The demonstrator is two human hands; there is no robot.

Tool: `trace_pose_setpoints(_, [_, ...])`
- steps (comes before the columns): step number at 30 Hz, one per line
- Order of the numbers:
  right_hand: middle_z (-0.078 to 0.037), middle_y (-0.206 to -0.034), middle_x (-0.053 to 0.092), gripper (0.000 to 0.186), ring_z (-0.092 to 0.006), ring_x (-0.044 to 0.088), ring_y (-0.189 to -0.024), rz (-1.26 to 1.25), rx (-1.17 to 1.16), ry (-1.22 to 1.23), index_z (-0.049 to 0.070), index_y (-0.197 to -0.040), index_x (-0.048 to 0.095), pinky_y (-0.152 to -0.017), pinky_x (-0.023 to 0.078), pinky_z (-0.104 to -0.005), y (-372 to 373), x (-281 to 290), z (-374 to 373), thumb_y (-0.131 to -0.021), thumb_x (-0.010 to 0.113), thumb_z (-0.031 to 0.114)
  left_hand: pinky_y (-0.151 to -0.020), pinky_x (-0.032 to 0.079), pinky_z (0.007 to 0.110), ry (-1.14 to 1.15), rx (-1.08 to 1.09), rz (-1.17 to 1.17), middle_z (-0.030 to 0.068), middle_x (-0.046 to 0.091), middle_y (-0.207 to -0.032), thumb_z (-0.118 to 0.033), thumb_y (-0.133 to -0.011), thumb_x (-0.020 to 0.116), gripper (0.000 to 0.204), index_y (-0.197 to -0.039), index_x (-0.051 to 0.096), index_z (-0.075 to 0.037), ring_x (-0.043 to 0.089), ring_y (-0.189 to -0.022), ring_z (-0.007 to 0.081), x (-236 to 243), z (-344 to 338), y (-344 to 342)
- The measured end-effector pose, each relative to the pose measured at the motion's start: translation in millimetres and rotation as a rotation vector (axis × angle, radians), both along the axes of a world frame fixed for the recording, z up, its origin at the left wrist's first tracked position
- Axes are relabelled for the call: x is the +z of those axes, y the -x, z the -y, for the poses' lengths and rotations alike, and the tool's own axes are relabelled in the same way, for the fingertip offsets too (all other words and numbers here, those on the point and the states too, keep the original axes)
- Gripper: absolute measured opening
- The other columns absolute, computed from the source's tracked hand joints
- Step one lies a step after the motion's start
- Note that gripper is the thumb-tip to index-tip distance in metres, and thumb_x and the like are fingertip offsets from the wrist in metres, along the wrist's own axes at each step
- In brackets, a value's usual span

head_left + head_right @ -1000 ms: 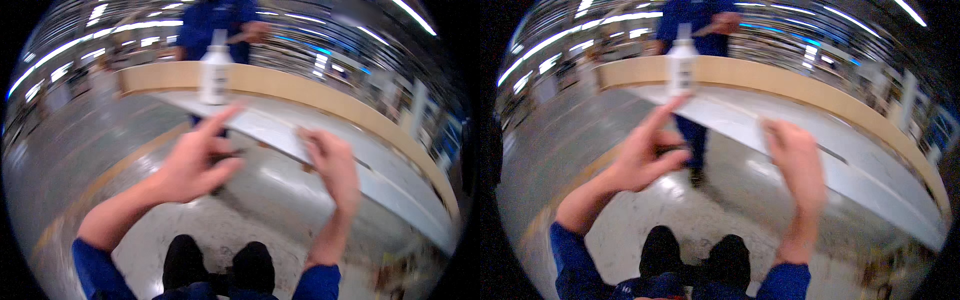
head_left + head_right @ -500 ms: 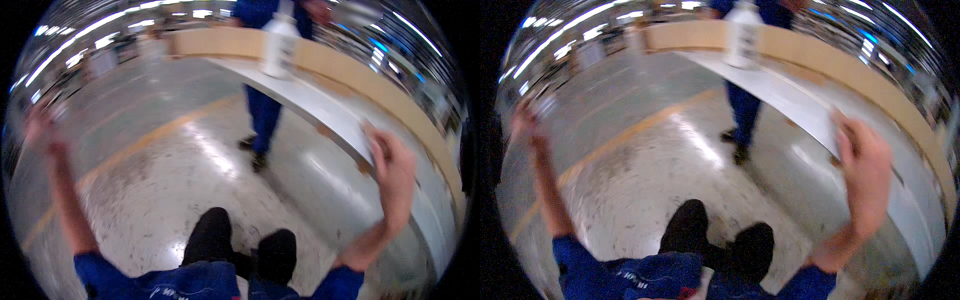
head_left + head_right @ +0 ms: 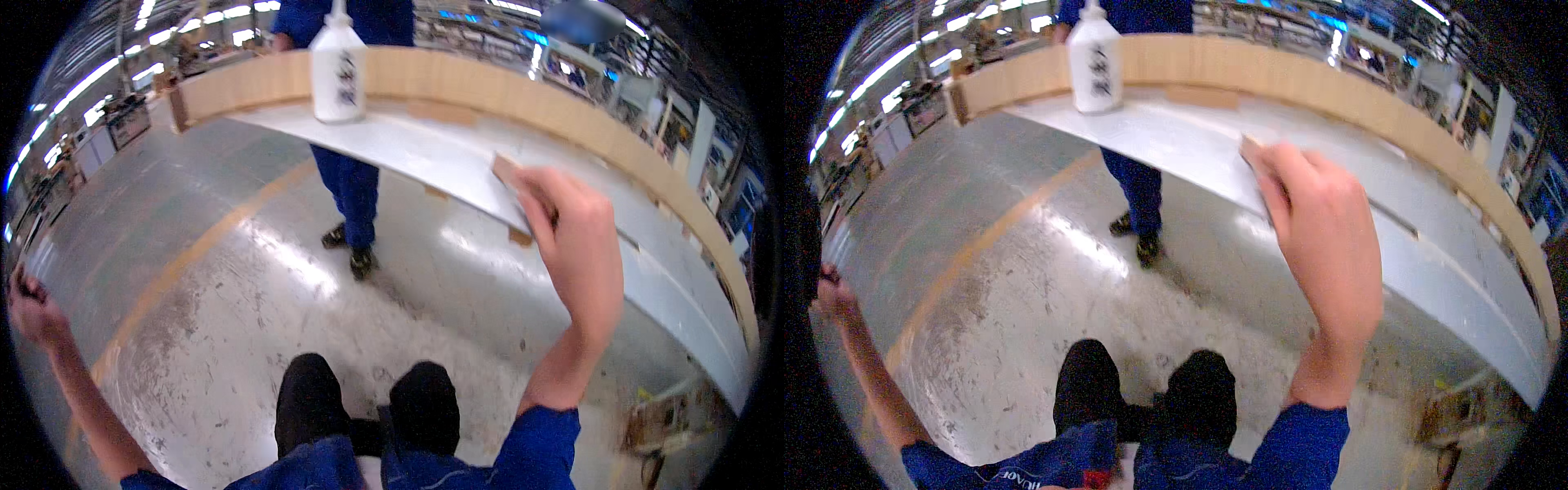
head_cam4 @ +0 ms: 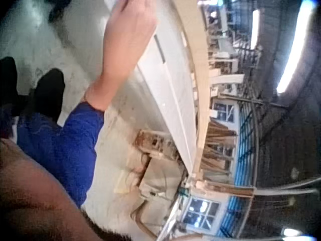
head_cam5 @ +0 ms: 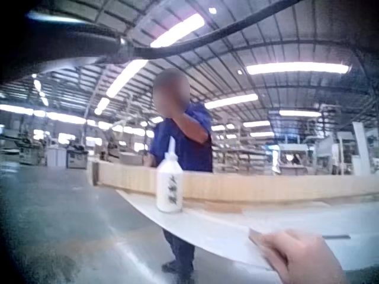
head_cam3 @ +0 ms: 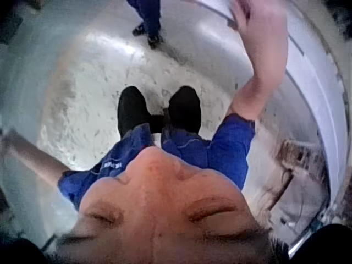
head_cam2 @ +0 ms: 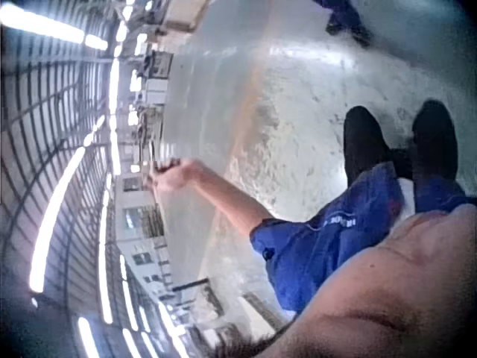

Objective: The person applies adhesive and attaches small wooden blocks to a larger curved wooden frame piece before holding a small block for inspection.

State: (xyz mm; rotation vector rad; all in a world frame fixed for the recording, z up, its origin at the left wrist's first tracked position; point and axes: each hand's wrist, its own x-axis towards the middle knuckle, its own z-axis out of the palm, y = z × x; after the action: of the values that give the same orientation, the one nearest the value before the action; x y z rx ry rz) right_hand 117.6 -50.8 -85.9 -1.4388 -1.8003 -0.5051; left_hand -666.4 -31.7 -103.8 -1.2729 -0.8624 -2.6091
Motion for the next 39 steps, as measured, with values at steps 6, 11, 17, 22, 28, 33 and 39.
trace_pose_setpoints(6, [-0.020, -0.097, 0.073, 0.021, -0.0303, 0.070, -0.076, 0.052, -0.050, -0.022, -0.002, -0.114, 0.072, -0.072, 0.055, -0.0383, -1, 13, 15, -0.094, 0.074, 0.002, -0.055, 0.037, 0.022, -0.016, -0.088, 0.133, 0.0036, 0.066, -0.094, -0.013, -0.108, 0.056, 0.022, -0.126, 0.062, -0.002, 0.048, -0.064, 0.0065, -31, -51, -113])
trace_pose_setpoints(11, [-0.022, -0.093, 0.071, 0.016, -0.0419, 0.069, -0.084, -0.064, 0.024, -0.003, 0.001, -0.109, 0.072, -0.076, 0.054, -0.0475, 3, 5, 10, -0.094, 0.073, 0.006, -0.054, 0.037, 0.022, 0.017, -0.140, 0.083, 0.0053, 0.068, -0.097, -0.015, -0.111, 0.054, 0.031, -0.140, 0.049, -0.005, 0.047, -0.063, 0.0051, -13, -29, -184])
trace_pose_setpoints(17, [-0.020, -0.094, 0.073, 0.019, -0.0337, 0.070, -0.078, -0.022, -0.013, 0.013, -0.001, -0.112, 0.072, -0.074, 0.055, -0.0415, 2, 6, 12, -0.093, 0.075, 0.005, -0.056, 0.038, 0.021, 0.020, -0.216, 0.049, 0.0057, 0.068, -0.100, -0.017, -0.112, 0.053, 0.017, -0.125, 0.052, -0.006, 0.047, -0.065, 0.0046, -24, -44, -189])
trace_pose_setpoints(22, [-0.020, -0.094, 0.072, 0.017, -0.0399, 0.070, -0.082, -0.048, -0.026, 0.017, 0.002, -0.109, 0.071, -0.075, 0.055, -0.0464, 7, 7, 11, -0.093, 0.075, 0.007, -0.060, 0.037, 0.019, 0.039, -0.224, 0.044, 0.0053, 0.068, -0.104, -0.019, -0.113, 0.051, 0.023, -0.130, 0.056, -0.004, 0.046, -0.069, 0.0043, -23, -49, -178])
trace_pose_setpoints(28, [-0.021, -0.097, 0.074, 0.019, -0.0391, 0.072, -0.082, -0.045, -0.040, 0.041, 0.001, -0.112, 0.072, -0.075, 0.056, -0.0447, 8, 7, 9, -0.094, 0.075, 0.007, -0.058, 0.037, 0.019, 0.026, -0.146, -0.007, 0.0086, 0.070, -0.109, -0.019, -0.114, 0.049, 0.058, -0.167, 0.032, -0.004, 0.045, -0.068, 0.0048, -22, -58, -222])
trace_pose_setpoints(33, [-0.021, -0.097, 0.074, 0.019, -0.0388, 0.072, -0.083, -0.048, -0.030, 0.018, 0.000, -0.112, 0.072, -0.076, 0.056, -0.0443, 7, 7, 13, -0.094, 0.075, 0.007, -0.055, 0.036, 0.018, 0.008, -0.188, -0.031, 0.0100, 0.071, -0.109, -0.017, -0.113, 0.048, 0.060, -0.168, 0.028, -0.003, 0.044, -0.065, 0.0043, -18, -53, -226])
trace_pose_setpoints(39, [-0.021, -0.098, 0.074, 0.020, -0.0390, 0.072, -0.084, -0.055, -0.030, 0.026, -0.001, -0.112, 0.072, -0.077, 0.056, -0.0443, 7, 5, 9, -0.093, 0.075, 0.006, -0.051, 0.033, 0.019, -0.037, -0.181, -0.088, 0.0086, 0.073, -0.107, -0.015, -0.111, 0.051, 0.062, -0.168, 0.028, -0.003, 0.043, -0.062, 0.0041, -9, -39, -239])
